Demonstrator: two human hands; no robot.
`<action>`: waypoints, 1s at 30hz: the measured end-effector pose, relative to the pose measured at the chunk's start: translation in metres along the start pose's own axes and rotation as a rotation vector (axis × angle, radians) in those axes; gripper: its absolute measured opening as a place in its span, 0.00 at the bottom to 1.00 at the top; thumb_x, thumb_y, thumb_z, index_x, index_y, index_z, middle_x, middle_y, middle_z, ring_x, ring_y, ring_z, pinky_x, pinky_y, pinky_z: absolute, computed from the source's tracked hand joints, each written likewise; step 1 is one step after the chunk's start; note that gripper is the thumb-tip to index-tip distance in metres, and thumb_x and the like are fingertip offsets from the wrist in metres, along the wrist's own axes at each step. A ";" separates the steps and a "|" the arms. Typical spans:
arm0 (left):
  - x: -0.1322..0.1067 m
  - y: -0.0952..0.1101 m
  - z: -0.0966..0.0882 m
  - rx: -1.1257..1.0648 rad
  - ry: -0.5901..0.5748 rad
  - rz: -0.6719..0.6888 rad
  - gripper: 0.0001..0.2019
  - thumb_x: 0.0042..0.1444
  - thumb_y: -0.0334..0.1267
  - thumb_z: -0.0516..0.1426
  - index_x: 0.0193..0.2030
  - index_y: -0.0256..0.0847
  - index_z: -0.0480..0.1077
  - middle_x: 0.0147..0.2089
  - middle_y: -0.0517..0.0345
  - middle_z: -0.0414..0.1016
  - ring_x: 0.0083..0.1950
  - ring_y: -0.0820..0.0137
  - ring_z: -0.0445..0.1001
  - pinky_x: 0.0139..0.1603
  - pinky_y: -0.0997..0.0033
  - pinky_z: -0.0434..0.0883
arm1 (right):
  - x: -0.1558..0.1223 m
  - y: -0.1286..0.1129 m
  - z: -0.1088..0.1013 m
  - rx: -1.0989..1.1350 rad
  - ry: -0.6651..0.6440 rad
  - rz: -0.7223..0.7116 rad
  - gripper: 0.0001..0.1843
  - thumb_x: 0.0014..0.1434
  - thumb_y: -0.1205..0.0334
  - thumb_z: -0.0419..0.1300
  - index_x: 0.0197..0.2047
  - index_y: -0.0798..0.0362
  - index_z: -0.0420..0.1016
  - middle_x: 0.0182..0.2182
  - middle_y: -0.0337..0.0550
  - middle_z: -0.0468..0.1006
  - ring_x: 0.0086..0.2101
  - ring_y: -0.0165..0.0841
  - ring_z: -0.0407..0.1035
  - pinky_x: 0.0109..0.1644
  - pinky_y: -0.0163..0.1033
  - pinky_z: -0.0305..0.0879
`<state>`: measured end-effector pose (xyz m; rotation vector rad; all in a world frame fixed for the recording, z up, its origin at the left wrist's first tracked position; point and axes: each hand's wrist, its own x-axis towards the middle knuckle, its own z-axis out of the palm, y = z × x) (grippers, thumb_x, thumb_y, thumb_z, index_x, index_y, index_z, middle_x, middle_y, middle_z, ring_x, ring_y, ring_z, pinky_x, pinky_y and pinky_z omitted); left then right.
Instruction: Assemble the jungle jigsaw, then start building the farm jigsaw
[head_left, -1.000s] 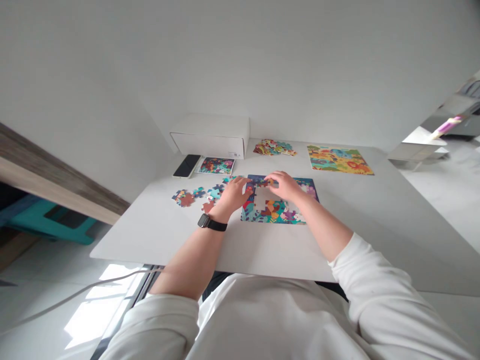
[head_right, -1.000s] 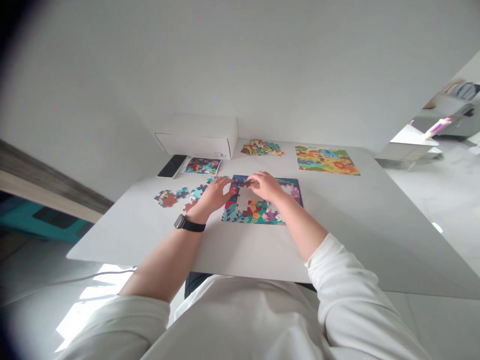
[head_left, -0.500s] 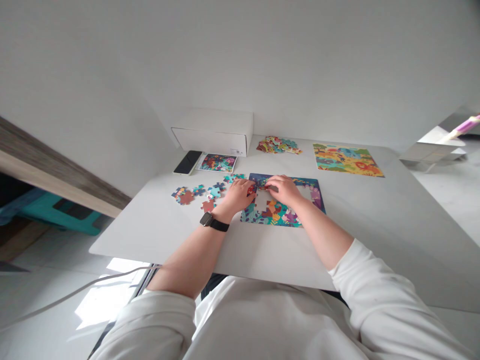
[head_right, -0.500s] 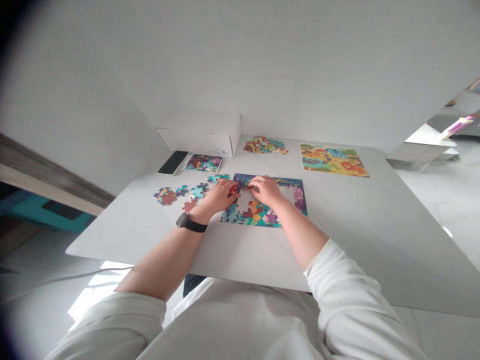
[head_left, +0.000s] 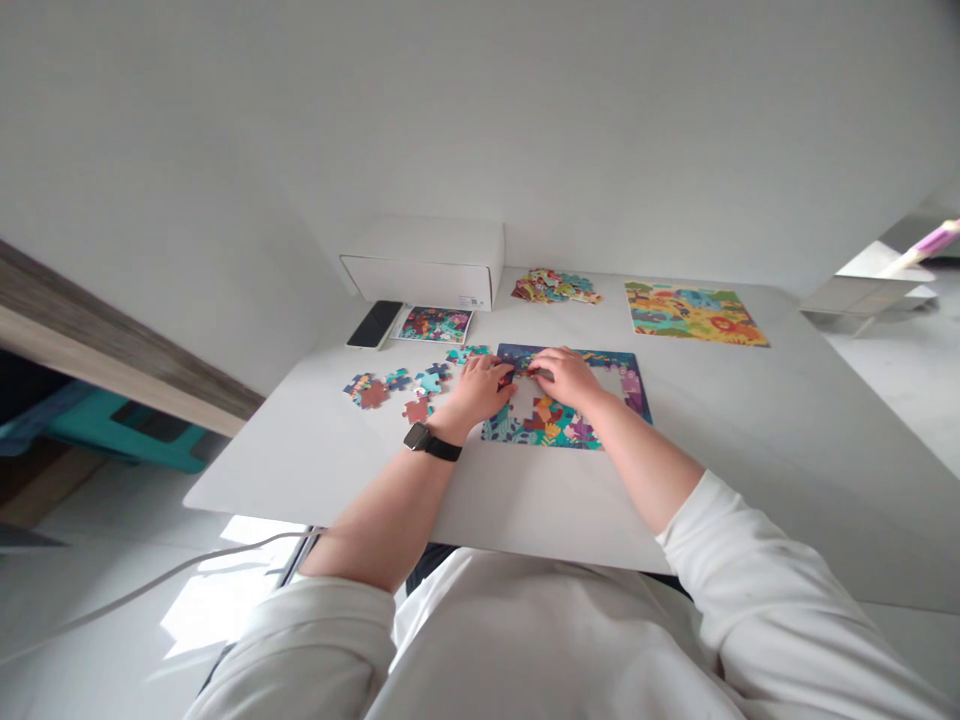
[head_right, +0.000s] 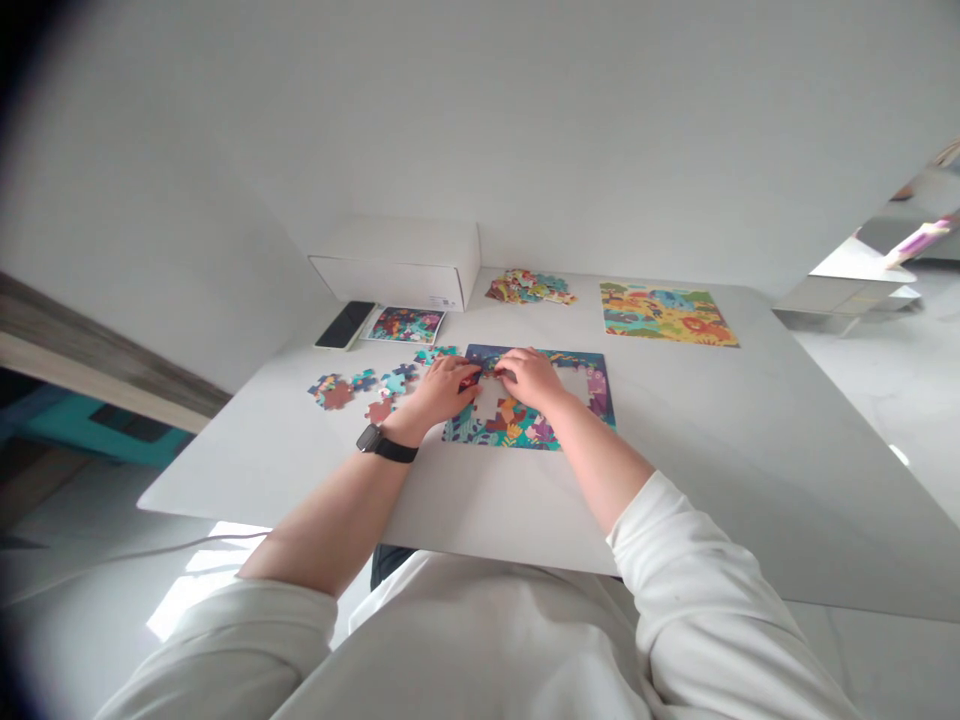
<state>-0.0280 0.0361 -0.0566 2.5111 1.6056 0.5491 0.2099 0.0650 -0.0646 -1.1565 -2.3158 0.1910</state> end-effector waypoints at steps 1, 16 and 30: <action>0.000 0.000 0.000 -0.001 0.000 -0.005 0.21 0.67 0.45 0.61 0.65 0.44 0.79 0.66 0.43 0.74 0.70 0.49 0.70 0.76 0.48 0.64 | 0.000 0.000 0.000 0.000 -0.003 -0.002 0.13 0.64 0.67 0.65 0.50 0.47 0.87 0.52 0.48 0.86 0.53 0.45 0.76 0.64 0.54 0.69; -0.002 0.002 0.001 0.003 -0.004 -0.009 0.21 0.67 0.47 0.61 0.65 0.49 0.79 0.66 0.44 0.74 0.70 0.48 0.67 0.76 0.45 0.62 | -0.004 -0.009 -0.007 -0.068 -0.057 -0.020 0.14 0.66 0.67 0.64 0.51 0.46 0.88 0.52 0.48 0.86 0.51 0.46 0.75 0.61 0.55 0.69; -0.003 0.011 -0.012 -0.035 -0.016 -0.016 0.16 0.69 0.47 0.59 0.58 0.55 0.84 0.67 0.47 0.74 0.70 0.49 0.69 0.77 0.43 0.61 | -0.012 -0.008 -0.012 -0.160 -0.171 -0.045 0.19 0.66 0.61 0.66 0.59 0.44 0.86 0.63 0.51 0.82 0.55 0.51 0.77 0.64 0.63 0.71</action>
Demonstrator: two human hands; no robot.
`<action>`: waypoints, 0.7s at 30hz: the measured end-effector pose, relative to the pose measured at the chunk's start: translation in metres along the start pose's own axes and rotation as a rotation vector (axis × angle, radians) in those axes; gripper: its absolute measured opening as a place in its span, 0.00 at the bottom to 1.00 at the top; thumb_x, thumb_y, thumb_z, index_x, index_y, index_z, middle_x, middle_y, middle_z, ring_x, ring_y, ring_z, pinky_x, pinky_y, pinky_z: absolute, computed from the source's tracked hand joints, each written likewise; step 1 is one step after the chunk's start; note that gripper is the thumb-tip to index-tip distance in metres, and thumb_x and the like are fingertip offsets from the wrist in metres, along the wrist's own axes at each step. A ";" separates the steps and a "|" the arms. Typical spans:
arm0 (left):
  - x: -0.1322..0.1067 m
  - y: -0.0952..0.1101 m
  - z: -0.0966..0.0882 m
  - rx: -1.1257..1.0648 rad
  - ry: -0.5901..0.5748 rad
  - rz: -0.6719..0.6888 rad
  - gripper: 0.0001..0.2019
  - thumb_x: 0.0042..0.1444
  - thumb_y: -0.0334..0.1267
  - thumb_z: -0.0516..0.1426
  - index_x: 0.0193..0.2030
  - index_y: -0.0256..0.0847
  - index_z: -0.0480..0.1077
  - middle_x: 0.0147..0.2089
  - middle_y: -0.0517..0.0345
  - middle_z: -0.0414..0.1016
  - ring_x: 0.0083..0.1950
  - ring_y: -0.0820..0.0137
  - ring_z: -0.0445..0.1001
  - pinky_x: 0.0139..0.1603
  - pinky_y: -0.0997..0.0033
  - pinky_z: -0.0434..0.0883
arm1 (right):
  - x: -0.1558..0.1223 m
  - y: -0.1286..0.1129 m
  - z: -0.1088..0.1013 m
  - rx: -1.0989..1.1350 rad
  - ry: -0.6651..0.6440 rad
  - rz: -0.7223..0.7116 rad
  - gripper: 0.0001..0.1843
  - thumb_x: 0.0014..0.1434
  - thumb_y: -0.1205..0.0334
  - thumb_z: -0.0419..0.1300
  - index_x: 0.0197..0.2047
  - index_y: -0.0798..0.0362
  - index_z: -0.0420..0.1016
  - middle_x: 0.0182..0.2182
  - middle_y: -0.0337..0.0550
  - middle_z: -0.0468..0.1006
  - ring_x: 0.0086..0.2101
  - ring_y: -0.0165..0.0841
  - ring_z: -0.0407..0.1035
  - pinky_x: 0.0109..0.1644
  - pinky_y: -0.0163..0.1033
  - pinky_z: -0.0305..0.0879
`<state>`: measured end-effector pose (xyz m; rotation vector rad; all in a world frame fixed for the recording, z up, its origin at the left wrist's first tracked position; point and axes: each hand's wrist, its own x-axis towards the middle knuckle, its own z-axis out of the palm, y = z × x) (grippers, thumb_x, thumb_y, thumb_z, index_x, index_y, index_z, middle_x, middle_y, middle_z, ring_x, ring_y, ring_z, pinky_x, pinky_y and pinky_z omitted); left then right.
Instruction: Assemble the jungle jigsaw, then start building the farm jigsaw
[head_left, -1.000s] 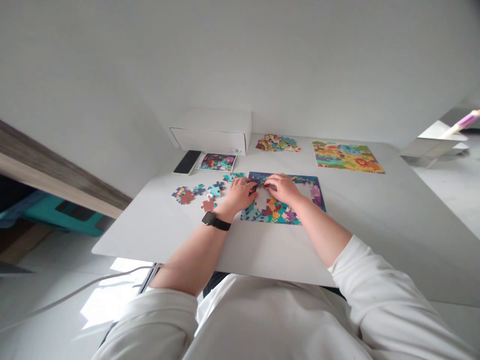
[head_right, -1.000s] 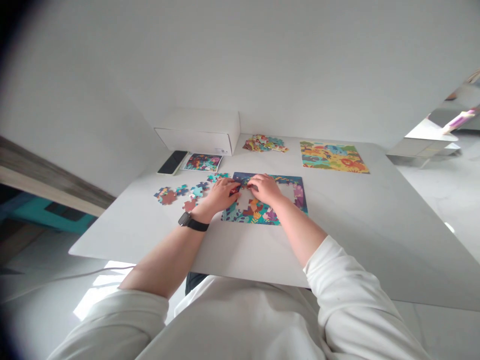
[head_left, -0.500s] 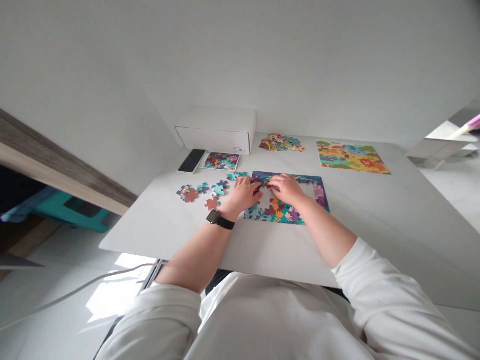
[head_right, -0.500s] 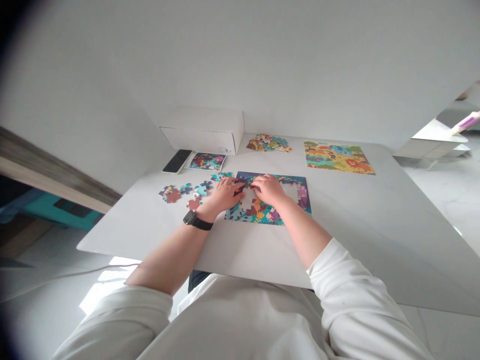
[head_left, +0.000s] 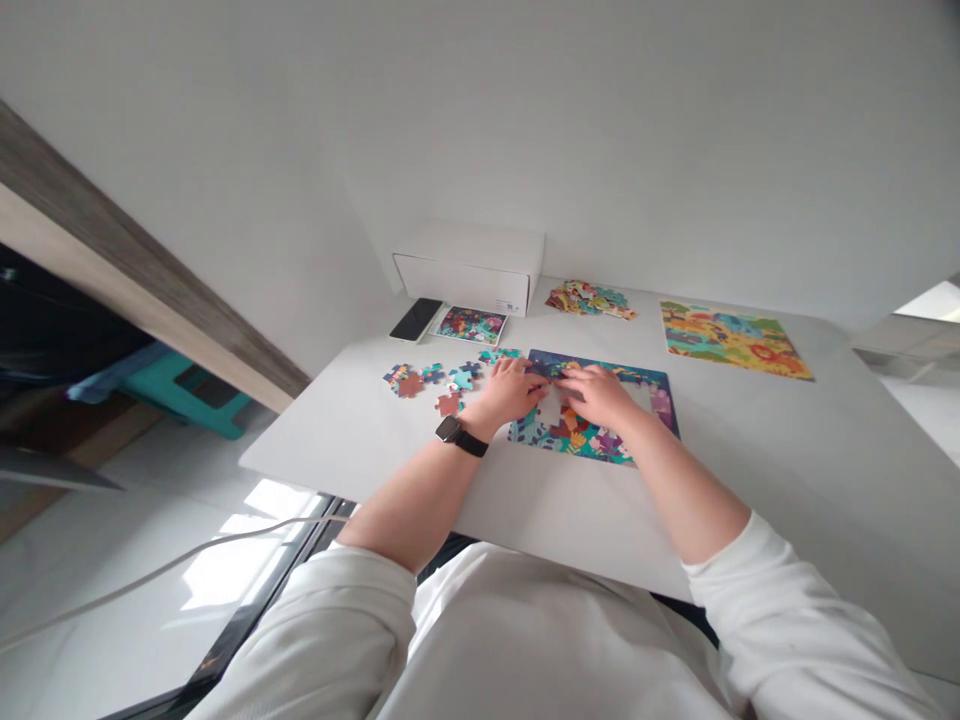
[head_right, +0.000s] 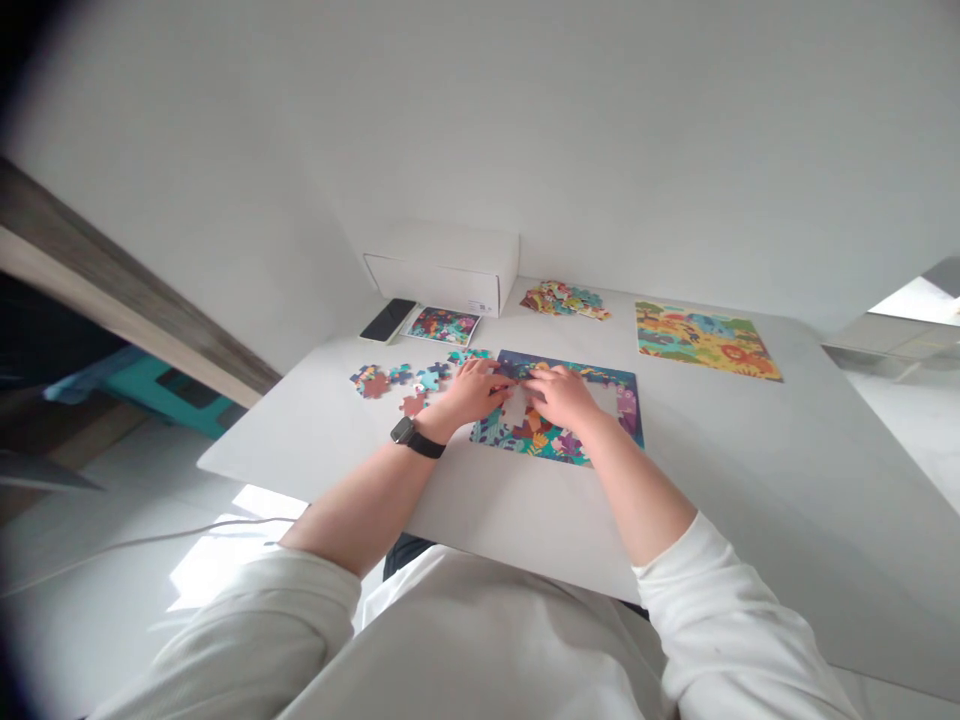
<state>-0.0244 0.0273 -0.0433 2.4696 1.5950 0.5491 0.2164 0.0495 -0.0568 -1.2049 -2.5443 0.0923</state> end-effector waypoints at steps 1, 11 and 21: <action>0.000 0.000 -0.002 -0.016 0.015 0.001 0.15 0.70 0.46 0.59 0.57 0.54 0.85 0.67 0.47 0.74 0.69 0.50 0.70 0.76 0.43 0.62 | -0.001 0.000 -0.003 0.014 0.015 -0.004 0.20 0.66 0.61 0.66 0.60 0.45 0.86 0.64 0.52 0.81 0.57 0.52 0.76 0.64 0.63 0.71; 0.001 -0.027 -0.039 -0.152 0.267 -0.104 0.16 0.70 0.40 0.58 0.60 0.43 0.80 0.61 0.45 0.79 0.64 0.55 0.76 0.71 0.53 0.70 | -0.039 0.003 -0.052 0.143 0.371 0.046 0.16 0.70 0.58 0.62 0.57 0.44 0.85 0.58 0.49 0.83 0.58 0.49 0.77 0.67 0.63 0.73; -0.033 -0.130 -0.077 0.012 0.262 -0.704 0.27 0.58 0.37 0.62 0.65 0.39 0.73 0.63 0.29 0.75 0.65 0.37 0.75 0.63 0.36 0.73 | -0.122 0.029 -0.072 0.132 0.576 0.297 0.12 0.67 0.55 0.63 0.49 0.42 0.87 0.56 0.52 0.80 0.50 0.47 0.81 0.55 0.57 0.83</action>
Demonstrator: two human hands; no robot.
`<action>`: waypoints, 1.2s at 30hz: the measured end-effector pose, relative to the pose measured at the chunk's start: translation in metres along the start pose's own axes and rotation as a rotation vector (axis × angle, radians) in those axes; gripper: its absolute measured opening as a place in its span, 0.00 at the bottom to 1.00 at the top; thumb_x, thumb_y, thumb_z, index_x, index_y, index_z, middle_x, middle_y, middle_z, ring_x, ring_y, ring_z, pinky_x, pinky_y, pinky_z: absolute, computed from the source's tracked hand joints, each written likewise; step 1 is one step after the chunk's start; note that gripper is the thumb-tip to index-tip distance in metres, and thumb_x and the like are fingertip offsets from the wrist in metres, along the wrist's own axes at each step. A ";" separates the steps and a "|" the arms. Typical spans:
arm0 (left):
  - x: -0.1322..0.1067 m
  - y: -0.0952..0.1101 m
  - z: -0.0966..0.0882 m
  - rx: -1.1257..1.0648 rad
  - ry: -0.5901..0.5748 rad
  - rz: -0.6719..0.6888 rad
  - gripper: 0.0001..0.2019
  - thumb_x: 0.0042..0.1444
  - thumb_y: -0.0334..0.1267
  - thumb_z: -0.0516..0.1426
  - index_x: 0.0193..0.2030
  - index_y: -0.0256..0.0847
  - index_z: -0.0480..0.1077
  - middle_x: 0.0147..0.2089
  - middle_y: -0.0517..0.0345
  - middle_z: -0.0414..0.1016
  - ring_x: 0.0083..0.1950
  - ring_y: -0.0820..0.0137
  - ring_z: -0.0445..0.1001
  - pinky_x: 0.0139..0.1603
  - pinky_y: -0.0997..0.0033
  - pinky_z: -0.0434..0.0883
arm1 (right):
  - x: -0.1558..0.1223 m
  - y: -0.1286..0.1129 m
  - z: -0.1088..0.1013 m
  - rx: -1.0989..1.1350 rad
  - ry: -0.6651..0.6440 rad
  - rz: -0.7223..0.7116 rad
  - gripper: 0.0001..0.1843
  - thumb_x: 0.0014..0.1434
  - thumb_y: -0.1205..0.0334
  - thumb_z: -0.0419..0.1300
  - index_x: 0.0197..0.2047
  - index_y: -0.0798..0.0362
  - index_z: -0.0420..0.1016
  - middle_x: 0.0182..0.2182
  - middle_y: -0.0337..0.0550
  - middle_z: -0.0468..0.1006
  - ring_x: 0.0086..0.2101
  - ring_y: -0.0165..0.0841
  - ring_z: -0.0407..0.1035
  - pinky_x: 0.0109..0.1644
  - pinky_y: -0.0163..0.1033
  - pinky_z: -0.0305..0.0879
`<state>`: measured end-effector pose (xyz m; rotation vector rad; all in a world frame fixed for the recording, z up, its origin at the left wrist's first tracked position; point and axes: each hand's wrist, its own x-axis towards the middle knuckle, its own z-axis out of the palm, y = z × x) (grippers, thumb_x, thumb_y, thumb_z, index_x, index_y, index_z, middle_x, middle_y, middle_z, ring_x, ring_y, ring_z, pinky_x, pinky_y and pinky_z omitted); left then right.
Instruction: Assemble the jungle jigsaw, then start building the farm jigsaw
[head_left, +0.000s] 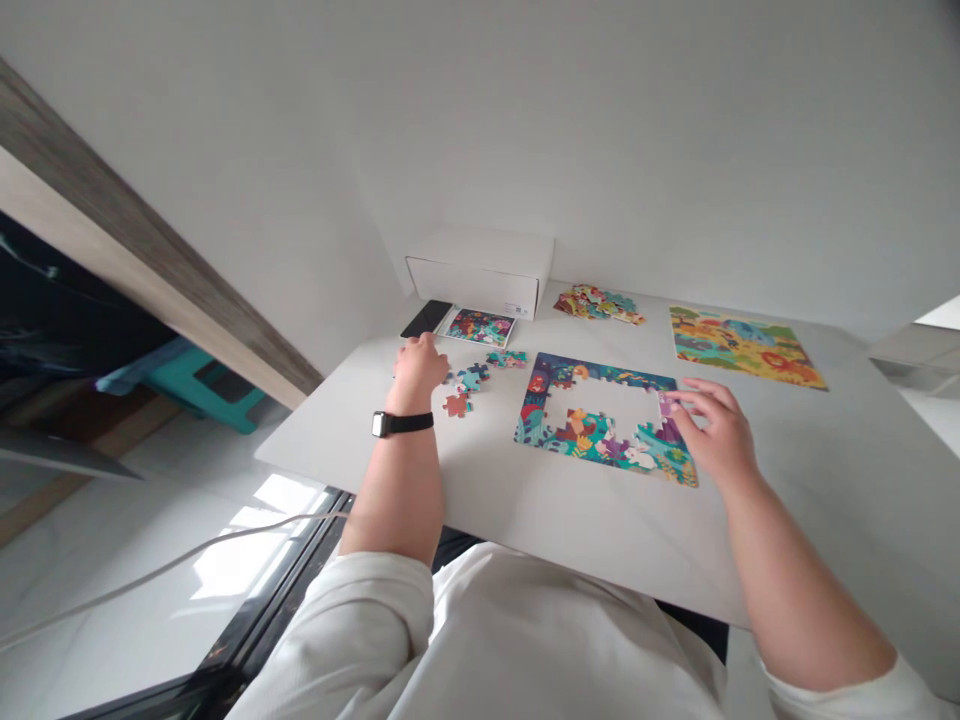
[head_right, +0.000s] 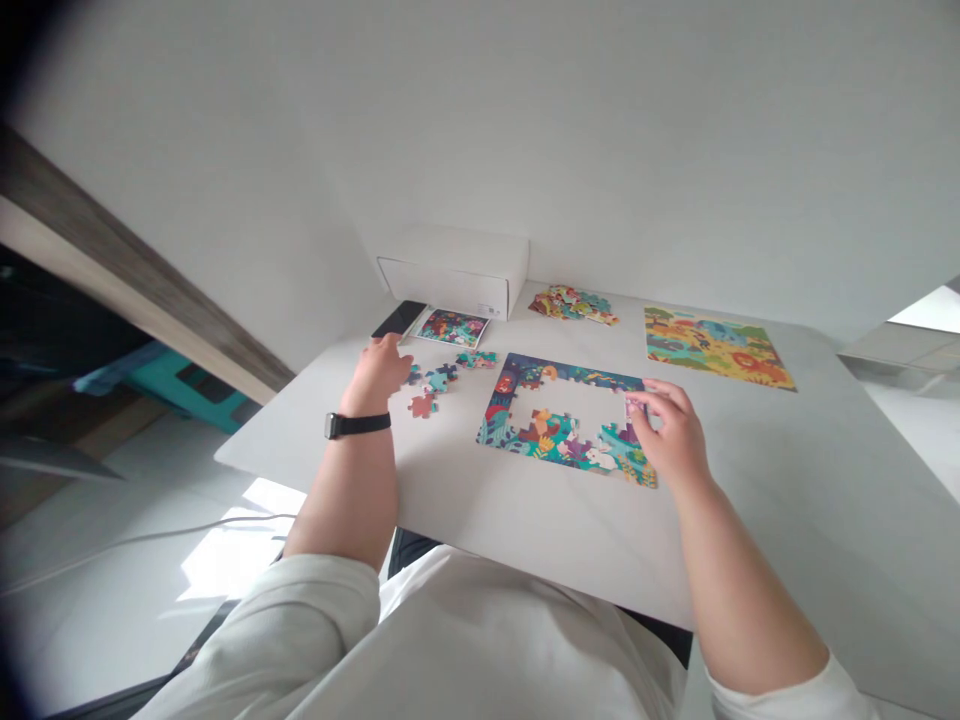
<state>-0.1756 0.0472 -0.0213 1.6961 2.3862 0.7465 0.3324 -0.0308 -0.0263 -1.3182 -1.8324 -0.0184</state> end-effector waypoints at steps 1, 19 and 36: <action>0.003 -0.013 -0.004 0.000 -0.001 -0.045 0.29 0.55 0.36 0.63 0.65 0.38 0.73 0.62 0.28 0.76 0.63 0.37 0.77 0.60 0.36 0.74 | -0.002 0.000 0.000 0.009 0.001 0.013 0.12 0.67 0.55 0.63 0.49 0.42 0.87 0.56 0.52 0.80 0.50 0.47 0.81 0.53 0.56 0.84; 0.008 -0.017 -0.021 0.075 -0.152 -0.161 0.25 0.52 0.33 0.69 0.58 0.40 0.79 0.48 0.41 0.87 0.47 0.51 0.84 0.51 0.57 0.77 | -0.002 -0.027 0.013 0.046 0.013 -0.119 0.10 0.68 0.63 0.62 0.45 0.45 0.86 0.52 0.50 0.81 0.49 0.43 0.80 0.55 0.51 0.80; -0.042 0.116 -0.005 -1.176 -0.369 0.133 0.32 0.41 0.63 0.76 0.44 0.37 0.84 0.39 0.51 0.84 0.38 0.68 0.80 0.41 0.69 0.79 | 0.023 -0.049 0.018 0.301 -0.037 -0.009 0.11 0.70 0.58 0.62 0.51 0.45 0.85 0.49 0.47 0.84 0.43 0.40 0.80 0.45 0.46 0.81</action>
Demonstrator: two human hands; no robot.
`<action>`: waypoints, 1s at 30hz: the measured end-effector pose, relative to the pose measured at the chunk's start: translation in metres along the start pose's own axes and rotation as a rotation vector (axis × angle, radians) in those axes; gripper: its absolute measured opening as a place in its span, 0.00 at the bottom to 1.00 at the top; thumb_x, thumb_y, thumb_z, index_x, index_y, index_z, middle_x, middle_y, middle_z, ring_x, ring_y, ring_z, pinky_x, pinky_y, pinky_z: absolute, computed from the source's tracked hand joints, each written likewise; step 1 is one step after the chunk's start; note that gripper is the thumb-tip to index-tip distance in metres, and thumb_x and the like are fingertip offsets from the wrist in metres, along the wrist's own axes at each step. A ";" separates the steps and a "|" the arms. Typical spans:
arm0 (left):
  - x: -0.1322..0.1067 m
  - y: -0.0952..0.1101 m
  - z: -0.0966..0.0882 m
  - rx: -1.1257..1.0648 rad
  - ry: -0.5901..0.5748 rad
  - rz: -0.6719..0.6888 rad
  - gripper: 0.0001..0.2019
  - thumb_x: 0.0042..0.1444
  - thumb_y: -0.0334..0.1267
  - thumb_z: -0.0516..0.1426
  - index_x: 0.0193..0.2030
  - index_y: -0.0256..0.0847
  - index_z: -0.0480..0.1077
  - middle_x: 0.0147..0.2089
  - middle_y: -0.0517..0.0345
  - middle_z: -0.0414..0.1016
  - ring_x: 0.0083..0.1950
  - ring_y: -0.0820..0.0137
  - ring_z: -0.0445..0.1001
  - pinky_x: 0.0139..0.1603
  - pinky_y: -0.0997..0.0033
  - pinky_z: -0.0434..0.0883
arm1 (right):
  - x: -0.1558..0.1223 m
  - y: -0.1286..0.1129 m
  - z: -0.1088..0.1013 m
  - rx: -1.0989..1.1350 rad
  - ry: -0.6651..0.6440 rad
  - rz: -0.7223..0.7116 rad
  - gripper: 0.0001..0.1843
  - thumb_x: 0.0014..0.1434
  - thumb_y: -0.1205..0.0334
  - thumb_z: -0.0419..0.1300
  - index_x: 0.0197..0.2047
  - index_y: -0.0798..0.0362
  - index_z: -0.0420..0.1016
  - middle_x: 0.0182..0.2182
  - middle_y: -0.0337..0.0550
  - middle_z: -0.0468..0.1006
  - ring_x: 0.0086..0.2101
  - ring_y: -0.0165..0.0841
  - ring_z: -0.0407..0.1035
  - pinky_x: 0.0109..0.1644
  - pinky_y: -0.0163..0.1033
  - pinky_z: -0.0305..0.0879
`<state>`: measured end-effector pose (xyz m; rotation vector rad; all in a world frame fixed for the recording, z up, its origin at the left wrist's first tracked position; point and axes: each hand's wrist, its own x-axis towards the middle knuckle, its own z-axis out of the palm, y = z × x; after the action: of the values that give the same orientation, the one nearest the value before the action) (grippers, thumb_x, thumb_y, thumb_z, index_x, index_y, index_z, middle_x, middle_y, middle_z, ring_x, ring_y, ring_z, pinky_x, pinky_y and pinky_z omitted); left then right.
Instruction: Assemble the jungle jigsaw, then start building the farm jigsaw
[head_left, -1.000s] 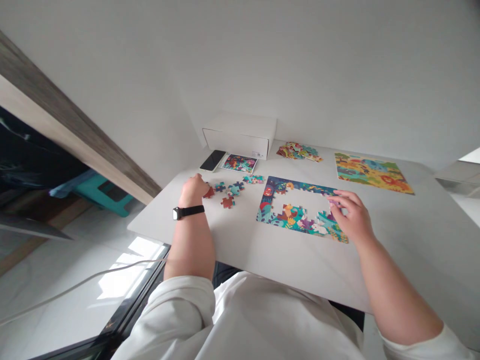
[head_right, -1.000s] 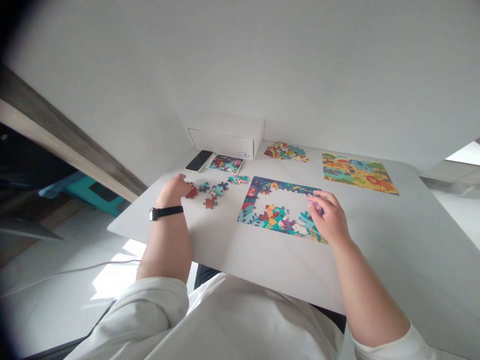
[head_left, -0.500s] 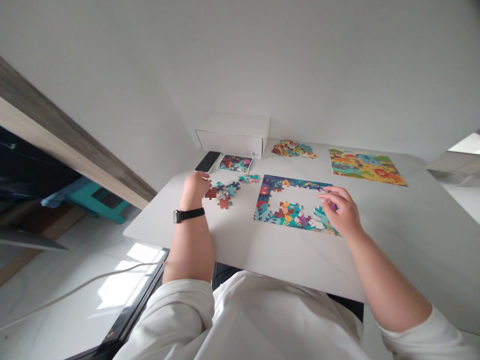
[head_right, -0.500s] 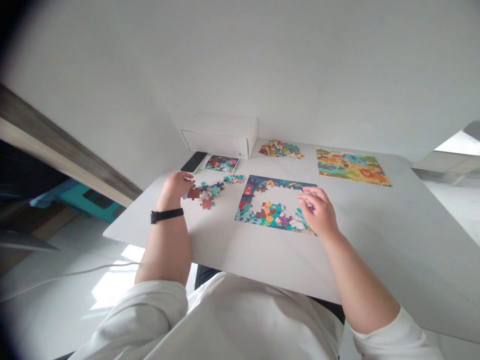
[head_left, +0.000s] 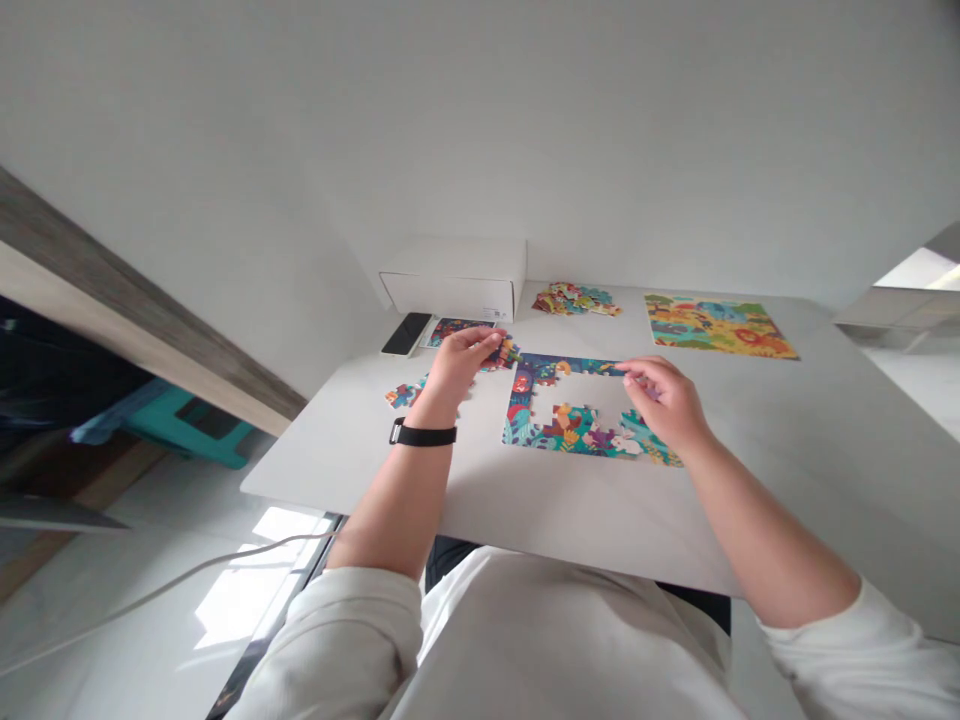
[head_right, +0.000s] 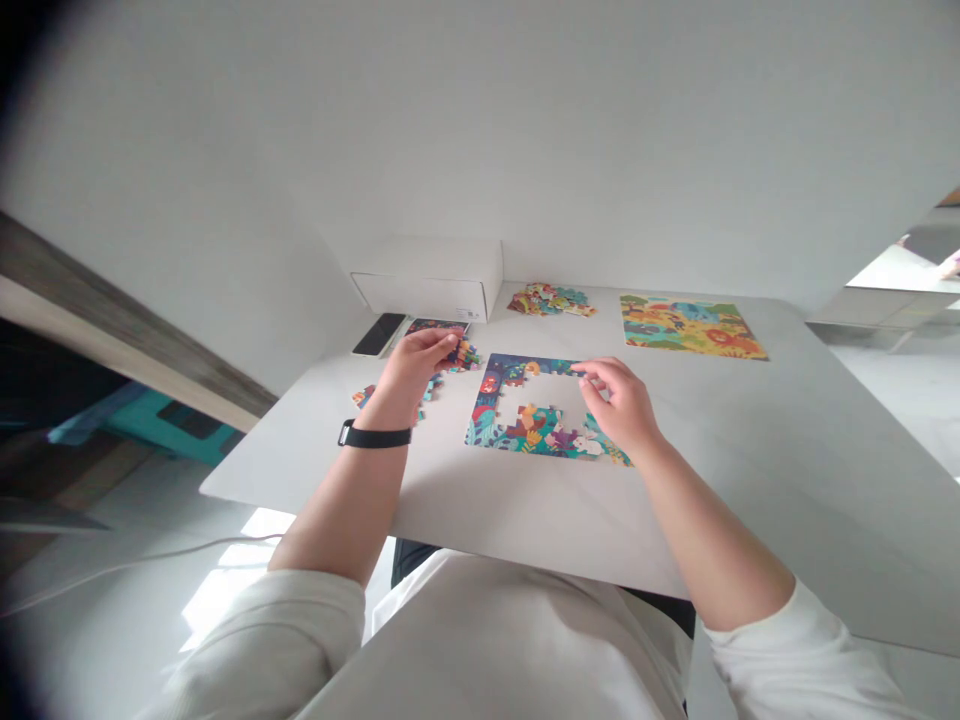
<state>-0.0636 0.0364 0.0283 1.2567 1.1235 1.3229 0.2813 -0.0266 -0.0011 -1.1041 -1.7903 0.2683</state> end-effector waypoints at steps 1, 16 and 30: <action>0.000 0.004 0.014 -0.005 -0.057 -0.016 0.32 0.41 0.62 0.76 0.44 0.38 0.84 0.39 0.51 0.84 0.38 0.68 0.80 0.40 0.69 0.78 | 0.007 -0.005 0.000 0.017 -0.007 0.012 0.12 0.70 0.57 0.63 0.53 0.45 0.84 0.50 0.47 0.85 0.43 0.40 0.81 0.46 0.46 0.81; -0.012 -0.048 0.074 0.120 -0.183 -0.011 0.27 0.49 0.66 0.70 0.36 0.40 0.81 0.33 0.54 0.81 0.32 0.70 0.74 0.35 0.70 0.72 | -0.005 0.014 0.056 0.062 -0.020 0.058 0.18 0.69 0.60 0.58 0.60 0.44 0.76 0.52 0.49 0.84 0.45 0.42 0.80 0.51 0.51 0.81; -0.022 -0.044 0.082 0.237 -0.218 -0.021 0.20 0.59 0.57 0.65 0.43 0.41 0.83 0.32 0.55 0.78 0.31 0.69 0.72 0.27 0.72 0.69 | 0.000 0.001 0.041 -0.060 -0.261 -0.177 0.22 0.62 0.68 0.65 0.59 0.42 0.77 0.61 0.49 0.79 0.62 0.47 0.74 0.71 0.58 0.70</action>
<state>0.0206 0.0201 -0.0143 1.5179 1.1569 1.0294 0.2481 -0.0148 -0.0217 -0.9789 -2.1266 0.2622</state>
